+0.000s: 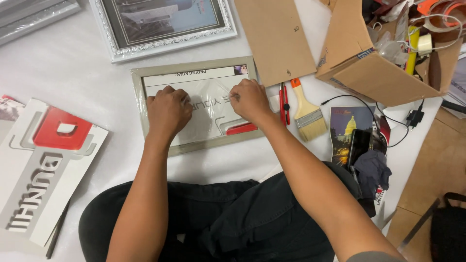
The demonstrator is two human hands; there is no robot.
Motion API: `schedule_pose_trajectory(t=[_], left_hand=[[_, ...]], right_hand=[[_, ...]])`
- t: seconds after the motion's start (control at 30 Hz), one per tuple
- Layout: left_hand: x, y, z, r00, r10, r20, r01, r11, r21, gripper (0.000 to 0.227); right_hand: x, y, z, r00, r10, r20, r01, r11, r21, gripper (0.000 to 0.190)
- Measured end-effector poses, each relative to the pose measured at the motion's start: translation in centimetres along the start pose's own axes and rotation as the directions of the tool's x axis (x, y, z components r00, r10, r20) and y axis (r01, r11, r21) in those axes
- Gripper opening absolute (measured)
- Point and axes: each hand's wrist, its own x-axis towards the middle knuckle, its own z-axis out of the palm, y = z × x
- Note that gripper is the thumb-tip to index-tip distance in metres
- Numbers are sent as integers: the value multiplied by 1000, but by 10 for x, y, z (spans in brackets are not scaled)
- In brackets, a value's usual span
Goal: Assembling and cleaning a picture frame by removing the backing, brushing the glass, and reinserting the components.
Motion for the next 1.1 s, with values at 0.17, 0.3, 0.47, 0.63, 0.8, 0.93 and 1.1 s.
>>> schedule_pose_trajectory(t=[0.17,0.3,0.47,0.63,0.8,0.93,1.1], left_hand=[[-11,18,-82,818,82,569,257,833,-490,25],[-26,20,-105,688,134,713,348,801,-486,27],[-32,36,-147,461,136,877,454,813,-365,63],[-17,-7,-65,829,-127,544,263,948,-180,75],[-8,-31,-16,861,-246,445,256,966,38,129],[-9,-26,-11,812,-314,492,313,946,87,144],[-7,-20,-12,819,-314,481,310,947,91,143]], right_hand=[[-14,-27,-78,899,-5,437,-391,437,810,20],[-24,-25,-102,825,-149,544,-518,184,835,31],[-23,-29,-88,540,111,834,-533,812,237,72],[1,8,-19,922,188,339,-203,979,9,70],[-10,-23,-49,907,155,393,-146,988,-53,140],[-14,-30,-46,897,137,420,-135,990,-36,148],[-11,-30,-49,897,124,425,-135,991,-5,147]])
